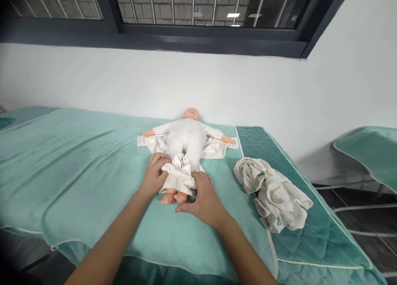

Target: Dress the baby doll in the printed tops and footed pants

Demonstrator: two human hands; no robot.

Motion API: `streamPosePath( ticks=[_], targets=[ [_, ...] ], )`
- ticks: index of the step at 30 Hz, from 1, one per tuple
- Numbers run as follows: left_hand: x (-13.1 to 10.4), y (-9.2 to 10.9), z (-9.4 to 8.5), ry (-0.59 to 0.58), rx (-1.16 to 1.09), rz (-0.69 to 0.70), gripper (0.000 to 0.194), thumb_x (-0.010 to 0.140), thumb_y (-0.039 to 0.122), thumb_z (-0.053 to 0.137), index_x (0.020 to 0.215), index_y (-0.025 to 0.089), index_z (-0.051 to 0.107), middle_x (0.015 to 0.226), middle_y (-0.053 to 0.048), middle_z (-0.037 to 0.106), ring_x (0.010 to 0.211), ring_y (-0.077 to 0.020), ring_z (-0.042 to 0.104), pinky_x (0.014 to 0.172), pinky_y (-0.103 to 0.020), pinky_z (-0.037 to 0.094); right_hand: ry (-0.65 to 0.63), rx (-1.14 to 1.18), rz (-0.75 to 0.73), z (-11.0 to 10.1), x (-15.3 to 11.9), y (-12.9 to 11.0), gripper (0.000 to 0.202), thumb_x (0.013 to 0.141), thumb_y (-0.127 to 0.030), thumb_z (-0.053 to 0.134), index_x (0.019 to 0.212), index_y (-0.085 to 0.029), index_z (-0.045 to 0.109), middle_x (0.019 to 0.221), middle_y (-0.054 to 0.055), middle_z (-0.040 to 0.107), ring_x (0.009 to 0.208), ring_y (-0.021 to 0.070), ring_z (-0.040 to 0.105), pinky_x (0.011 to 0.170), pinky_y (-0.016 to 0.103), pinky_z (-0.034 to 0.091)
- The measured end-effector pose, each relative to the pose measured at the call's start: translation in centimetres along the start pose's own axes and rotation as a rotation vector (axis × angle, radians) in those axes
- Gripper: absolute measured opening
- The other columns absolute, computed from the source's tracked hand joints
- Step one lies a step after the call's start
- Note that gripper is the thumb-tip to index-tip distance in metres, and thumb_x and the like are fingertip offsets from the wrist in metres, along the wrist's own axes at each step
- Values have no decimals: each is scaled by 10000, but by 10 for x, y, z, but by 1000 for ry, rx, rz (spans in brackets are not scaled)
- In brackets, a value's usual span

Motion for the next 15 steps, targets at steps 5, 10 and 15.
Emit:
streamPosePath(
  ticks=[5,10,15],
  targets=[
    [-2,14,-2,-108,-85,6,185,752,87,479,816,190,618,978,-54,593,973,-217,500,911,-389,407,56,-131,-48,-1,-2,-10,715,613,-424,829,1197,-198,486,1134,90,585,1116,297,532,991,480,421],
    [-25,30,-7,-341,-163,-53,102,847,202,491,864,200,591,919,-43,617,923,-213,543,862,-373,444,59,-161,-59,-3,-2,-13,575,670,-399,787,1139,-206,516,1101,66,625,1086,262,564,1007,448,397],
    [-49,33,-8,-417,-71,-116,532,711,425,767,1146,211,549,1179,-81,588,1094,-263,547,908,-392,465,24,-168,-16,-6,1,-13,500,699,-420,766,1088,-207,536,1070,57,655,1063,247,588,973,404,401]
  ],
)
Point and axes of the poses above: each hand's wrist, its own x-axis towards the middle knuckle, its own z-axis out of the palm, y = z × x, the point moved 10 cm from there along x, towards the middle knuckle
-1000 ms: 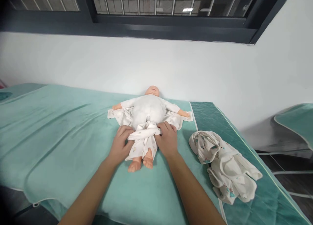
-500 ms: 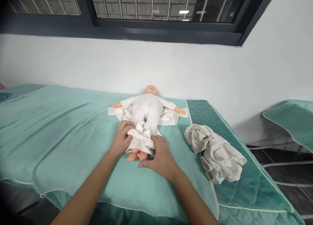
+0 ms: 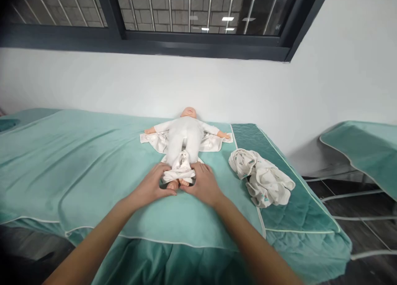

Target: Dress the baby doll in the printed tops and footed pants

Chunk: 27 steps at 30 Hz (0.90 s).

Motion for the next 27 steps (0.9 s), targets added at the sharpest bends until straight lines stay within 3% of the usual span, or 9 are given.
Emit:
streamPosePath(
  ticks=[6,12,15,18,22,27],
  targets=[
    [0,8,7,-23,187,-77,460,770,441,699,1131,200,546,1099,-78,637,964,-278,605,801,-386,462,-96,42,163,-12,-1,0,432,755,-463,710,1065,-210,546,1008,34,681,910,204,623,788,313,432],
    [-12,24,-7,-54,31,-273,323,767,375,668,1043,244,563,981,-25,695,883,-256,645,685,-310,453,-133,11,262,-35,-16,-8,278,747,-406,696,888,-240,523,794,-30,647,688,165,569,589,254,361],
    [-18,46,-9,-193,-111,-264,326,757,348,648,1063,244,601,977,-13,702,875,-242,652,694,-300,472,-230,75,174,-42,-17,-27,287,740,-426,712,891,-235,560,827,-18,658,712,168,570,609,257,388],
    [-21,76,-15,-403,-286,-208,371,740,309,659,1103,239,622,1053,-11,702,931,-235,652,747,-300,497,-410,220,60,-52,-15,-56,334,700,-428,763,929,-231,621,887,-13,672,789,174,606,667,259,448],
    [-24,119,-43,-706,-468,-172,363,688,285,742,1035,209,665,1096,-37,703,1008,-256,649,821,-322,519,-644,397,-39,-85,-6,-101,394,689,-532,759,903,-210,684,875,1,693,795,182,645,682,279,508],
    [-6,172,-111,-737,-466,-125,431,606,374,828,975,203,686,931,-50,719,927,-273,661,771,-335,534,-661,503,-45,-143,17,-154,641,867,-756,391,810,-198,701,801,42,706,768,174,665,707,299,545]
  ],
)
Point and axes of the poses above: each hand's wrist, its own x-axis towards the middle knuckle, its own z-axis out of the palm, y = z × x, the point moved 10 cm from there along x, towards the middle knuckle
